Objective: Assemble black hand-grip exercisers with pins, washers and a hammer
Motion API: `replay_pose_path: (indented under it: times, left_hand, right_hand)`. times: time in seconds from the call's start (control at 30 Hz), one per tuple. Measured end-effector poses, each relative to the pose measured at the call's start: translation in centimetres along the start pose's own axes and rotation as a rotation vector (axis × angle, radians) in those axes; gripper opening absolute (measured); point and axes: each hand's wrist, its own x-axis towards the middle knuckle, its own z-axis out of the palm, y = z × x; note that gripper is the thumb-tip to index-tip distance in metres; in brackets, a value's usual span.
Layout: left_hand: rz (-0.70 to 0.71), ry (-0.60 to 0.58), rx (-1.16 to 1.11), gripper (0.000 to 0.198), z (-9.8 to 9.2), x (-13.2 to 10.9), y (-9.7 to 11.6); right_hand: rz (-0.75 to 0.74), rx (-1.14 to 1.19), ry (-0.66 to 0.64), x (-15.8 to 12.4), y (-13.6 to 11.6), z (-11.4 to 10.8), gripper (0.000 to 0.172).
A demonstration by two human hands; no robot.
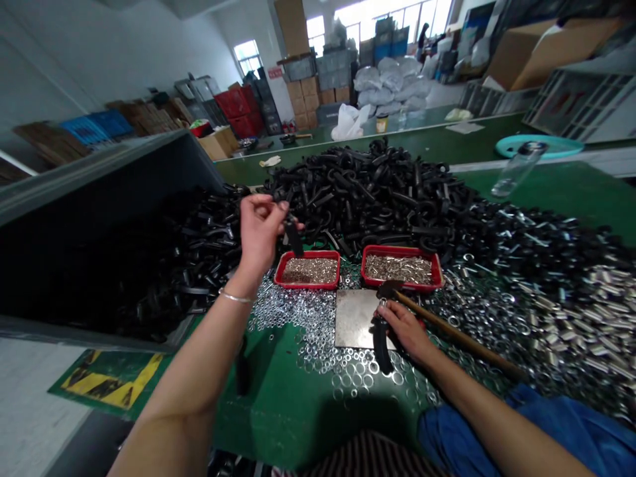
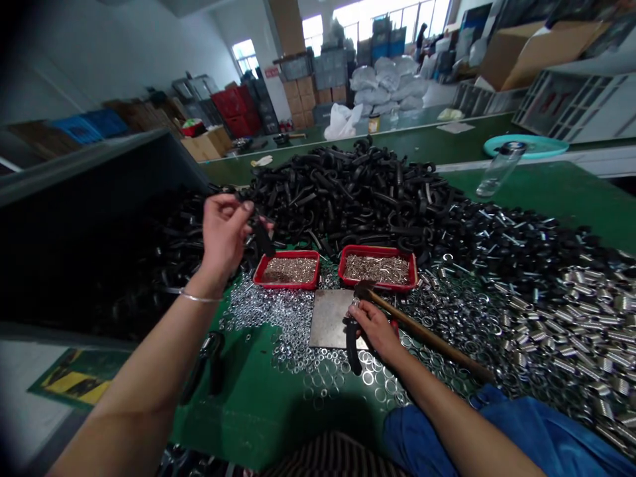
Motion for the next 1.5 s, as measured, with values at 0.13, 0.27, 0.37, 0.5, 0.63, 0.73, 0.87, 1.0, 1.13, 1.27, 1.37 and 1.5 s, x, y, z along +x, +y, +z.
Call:
replay_pose_path:
  times: [0.13,0.27,0.37,0.5,0.63,0.73,0.87,1.0,1.13,1.27,1.37,1.5]
  left_hand:
    - [-0.693,-0.370,-0.386,0.031,4.0,-10.6,1.6]
    - [-0.950,-0.447,-0.445,0.042,7.0,-18.6,-1.1]
    - [-0.899,-0.351,-0.228,0.048,8.3,-20.8,-3.0]
    - [-0.865,-0.367,-0.077,0.042,9.4,-21.0,-3.5]
    - [-0.869,-0.398,-0.011,0.042,10.1,-21.1,-2.7]
    - [-0.868,-0.421,0.050,0.041,10.6,-21.4,-2.0]
    - [-0.835,-0.409,0.130,0.045,11.1,-21.6,-1.1]
    - [-0.754,-0.420,0.162,0.047,11.0,-21.6,-0.7]
    - [-0.625,-0.451,0.258,0.045,10.1,-21.5,-0.5]
    - [-0.499,-0.587,0.437,0.045,8.6,-21.3,-0.2]
    - [-0.398,-0.764,0.560,0.051,7.3,-21.2,0.2]
    - [-0.386,-0.984,0.668,0.064,5.9,-21.5,1.4]
  right_hand:
    - [0.013,0.046,0.003,-0.5,-0.6,-0.1,0.042]
    - [-0.073,-0.162,0.020,-1.2,-1.0,-0.3,0.040]
    - [-0.229,-0.458,0.086,-1.5,-1.6,-0.1,0.038]
    - [-0.296,-0.728,0.076,-1.7,-2.5,0.4,0.032]
    - [-0.298,-0.856,0.079,-1.6,-2.7,0.5,0.029]
    - [-0.294,-0.872,0.065,-1.6,-2.7,0.4,0.029]
    - [-0.324,-0.794,0.062,-1.8,-2.6,0.4,0.027]
    - [-0.330,-0.696,0.123,-2.4,-2.6,0.8,0.030]
    - [-0.310,-0.652,0.081,-2.9,-3.0,1.0,0.030]
    - [-0.276,-0.605,-0.030,-3.2,-3.5,0.9,0.031]
    - [-0.207,-0.474,-0.185,-3.8,-3.3,1.1,0.029]
    - [-0.113,-0.407,-0.306,-4.9,-2.7,1.9,0.028]
